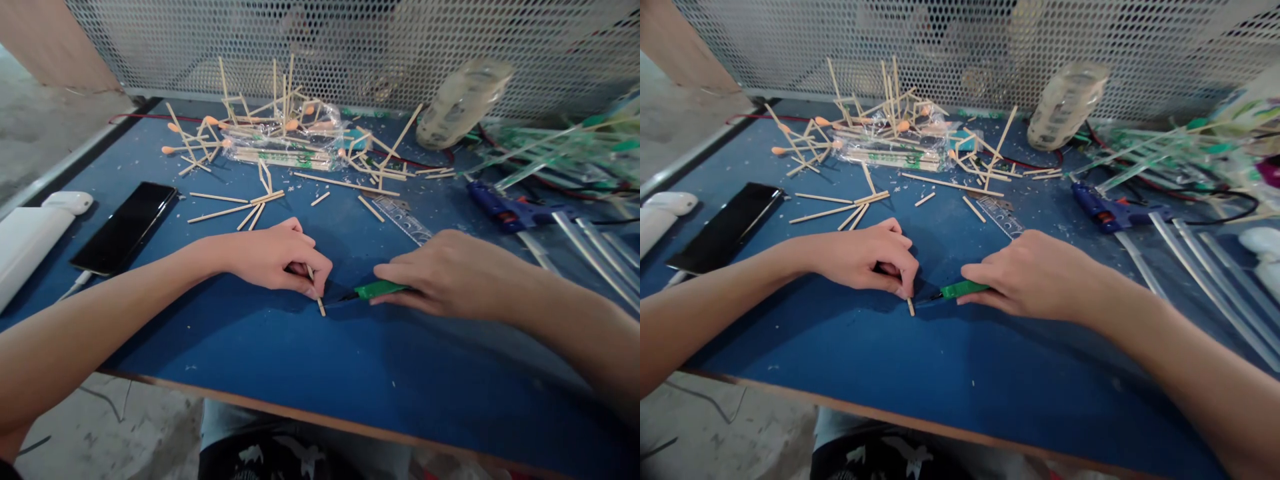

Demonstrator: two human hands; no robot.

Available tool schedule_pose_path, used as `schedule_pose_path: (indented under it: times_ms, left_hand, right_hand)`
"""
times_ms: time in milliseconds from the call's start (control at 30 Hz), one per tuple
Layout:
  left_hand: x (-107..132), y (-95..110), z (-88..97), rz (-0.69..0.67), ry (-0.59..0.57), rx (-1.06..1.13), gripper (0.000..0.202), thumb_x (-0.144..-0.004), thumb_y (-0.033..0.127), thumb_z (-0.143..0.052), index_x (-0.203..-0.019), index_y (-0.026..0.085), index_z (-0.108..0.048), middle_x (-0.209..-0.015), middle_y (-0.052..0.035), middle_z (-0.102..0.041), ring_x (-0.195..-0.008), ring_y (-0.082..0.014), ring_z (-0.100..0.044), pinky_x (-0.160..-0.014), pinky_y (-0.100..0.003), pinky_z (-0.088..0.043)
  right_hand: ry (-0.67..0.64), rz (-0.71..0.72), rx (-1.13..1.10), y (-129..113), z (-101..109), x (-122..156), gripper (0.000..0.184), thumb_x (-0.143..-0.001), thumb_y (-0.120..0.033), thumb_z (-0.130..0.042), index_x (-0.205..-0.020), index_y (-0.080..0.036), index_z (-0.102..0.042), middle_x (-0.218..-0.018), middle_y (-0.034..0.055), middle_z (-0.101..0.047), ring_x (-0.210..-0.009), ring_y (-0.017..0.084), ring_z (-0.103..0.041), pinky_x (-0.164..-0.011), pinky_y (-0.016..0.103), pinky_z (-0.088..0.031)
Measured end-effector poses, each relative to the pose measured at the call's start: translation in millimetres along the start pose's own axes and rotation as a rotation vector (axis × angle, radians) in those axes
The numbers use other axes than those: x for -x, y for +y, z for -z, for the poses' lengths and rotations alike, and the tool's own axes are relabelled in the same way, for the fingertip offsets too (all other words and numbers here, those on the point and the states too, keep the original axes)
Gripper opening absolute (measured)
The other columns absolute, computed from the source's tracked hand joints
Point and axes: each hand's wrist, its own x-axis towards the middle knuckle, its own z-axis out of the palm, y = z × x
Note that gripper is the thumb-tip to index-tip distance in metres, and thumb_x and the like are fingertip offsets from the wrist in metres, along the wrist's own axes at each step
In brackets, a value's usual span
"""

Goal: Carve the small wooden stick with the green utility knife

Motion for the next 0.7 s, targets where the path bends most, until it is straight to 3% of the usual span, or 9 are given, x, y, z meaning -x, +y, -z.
schedule_pose_path:
  times_ms: [167,300,467,700]
  left_hand:
    - [0.5,-1.3,0.0,-0.013,0.02,0.014,0.018,-0.122,0.039,-0.087,-0.106,0.034,-0.093,-0.087,0.0051,-0.089,-0.083,-0.0162,-0.072,-0.115,-0.041,-0.036]
    - [1.8,-3.1,-0.3,-0.006,0.006,0.001,0.022,-0.124,0.046,-0.085,-0.108,0.033,-0.093,-0.087,0.0027,-0.089,-0.086,-0.0179,-0.074,-0.116,-0.042,-0.038]
    - [0.9,-3.0,-0.2,-0.009,-0.005,-0.005,0.022,-0.125,0.044,-0.084,-0.109,0.033,-0.093,-0.087,0.0031,-0.088,-0.087,-0.0174,-0.073,-0.117,-0.041,-0.036]
    - [0.8,-3.0,0.0,0.002,0.016,0.004,0.023,-0.124,0.047,-0.086,-0.108,0.033,-0.095,-0.086,0.0027,-0.088,-0.085,-0.0174,-0.073,-0.117,-0.041,-0.038]
  right_hand:
    - [0.048,0.048,-0.025,3.4,-5.2,0.9,0.064,-0.142,-0.063,-0.037,-0.106,-0.028,-0.076,-0.073,-0.002,-0.075,-0.057,0.018,-0.061,-0.061,0.041,-0.023]
    - [0.072,0.043,-0.013,5.1,-6.0,1.1,0.057,-0.142,-0.055,-0.042,-0.108,-0.027,-0.078,-0.074,-0.0008,-0.077,-0.059,0.018,-0.065,-0.063,0.042,-0.026]
    - [0.086,0.056,-0.005,4.0,-3.2,0.3,0.067,-0.142,-0.061,-0.033,-0.104,-0.027,-0.076,-0.072,-0.0021,-0.076,-0.053,0.017,-0.058,-0.061,0.041,-0.023]
    - [0.065,0.057,0.041,1.8,-1.7,-0.5,0.07,-0.142,-0.06,-0.026,-0.104,-0.028,-0.075,-0.071,-0.0009,-0.075,-0.055,0.019,-0.06,-0.061,0.041,-0.025]
